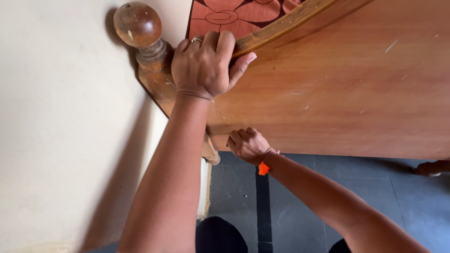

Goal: The person sands the wooden bed frame using a sanding block. They work along the side and edge of the frame, moving the block back and forth to smooth the surface.

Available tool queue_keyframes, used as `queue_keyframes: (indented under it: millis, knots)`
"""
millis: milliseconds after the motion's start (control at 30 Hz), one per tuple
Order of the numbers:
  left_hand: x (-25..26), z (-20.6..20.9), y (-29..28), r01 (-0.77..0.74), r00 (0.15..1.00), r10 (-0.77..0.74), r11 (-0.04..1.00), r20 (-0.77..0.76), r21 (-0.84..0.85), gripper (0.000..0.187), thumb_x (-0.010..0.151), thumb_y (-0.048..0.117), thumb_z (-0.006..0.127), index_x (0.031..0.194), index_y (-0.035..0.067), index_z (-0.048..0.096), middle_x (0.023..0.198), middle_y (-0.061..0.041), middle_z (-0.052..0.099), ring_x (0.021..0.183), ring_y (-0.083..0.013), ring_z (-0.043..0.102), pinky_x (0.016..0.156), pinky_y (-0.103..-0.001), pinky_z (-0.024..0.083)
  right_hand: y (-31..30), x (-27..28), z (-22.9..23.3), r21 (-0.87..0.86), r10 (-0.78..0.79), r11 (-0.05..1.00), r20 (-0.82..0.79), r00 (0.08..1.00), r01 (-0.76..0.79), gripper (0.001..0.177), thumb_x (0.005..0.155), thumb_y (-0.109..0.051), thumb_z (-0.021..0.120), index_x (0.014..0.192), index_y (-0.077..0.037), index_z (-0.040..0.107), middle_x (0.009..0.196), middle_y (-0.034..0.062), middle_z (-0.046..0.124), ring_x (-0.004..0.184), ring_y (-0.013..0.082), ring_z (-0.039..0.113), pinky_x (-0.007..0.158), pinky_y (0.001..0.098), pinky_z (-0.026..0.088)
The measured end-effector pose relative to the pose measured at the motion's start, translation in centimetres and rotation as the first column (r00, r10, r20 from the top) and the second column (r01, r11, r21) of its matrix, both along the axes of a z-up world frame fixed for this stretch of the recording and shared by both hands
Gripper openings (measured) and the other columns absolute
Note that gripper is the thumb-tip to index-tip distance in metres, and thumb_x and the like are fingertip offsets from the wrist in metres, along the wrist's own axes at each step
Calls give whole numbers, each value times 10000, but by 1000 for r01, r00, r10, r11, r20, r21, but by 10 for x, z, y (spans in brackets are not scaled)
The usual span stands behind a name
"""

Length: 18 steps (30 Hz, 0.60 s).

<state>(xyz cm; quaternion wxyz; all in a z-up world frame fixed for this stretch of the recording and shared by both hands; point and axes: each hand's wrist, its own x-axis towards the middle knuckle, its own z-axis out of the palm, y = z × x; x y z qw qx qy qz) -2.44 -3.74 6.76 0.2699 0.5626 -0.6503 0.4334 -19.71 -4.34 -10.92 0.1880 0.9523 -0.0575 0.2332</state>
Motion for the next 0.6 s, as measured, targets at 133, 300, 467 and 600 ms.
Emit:
queue_keyframes:
  millis: [133,300,467,600]
  knots:
    - [2,-2,-4,4,1000,-4,999,-7,-33,547,1055,669,491,850,164,545,702,-26,619,538,-196,594,548,-361,459,-12,4,5,73,-92,995,297,951,73,104,897,-223,727,848,-139,689,836,36,644,699,157,620,560,338,450]
    - [0,1,-2,-10,1000,10,999,-8,-44,548,1051,668,513,833,165,535,680,-22,610,521,-207,586,538,-368,454,3,16,7,-42,-30,998,296,955,45,71,853,-163,699,863,-101,667,969,49,686,834,162,670,683,323,515]
    - [-1,-1,0,-26,1000,27,997,0,-70,542,1040,670,514,853,161,540,699,-24,611,534,-218,590,559,-378,464,11,22,0,71,-162,986,152,975,153,94,781,-191,737,848,-126,731,832,17,666,759,179,678,593,342,511]
    - [1,3,-3,14,1000,-15,998,-18,-66,534,1057,657,507,865,161,550,706,-25,615,557,-220,606,555,-376,459,21,0,-25,578,-281,776,-42,959,253,63,758,-144,790,798,-157,743,834,22,698,801,242,673,606,360,515]
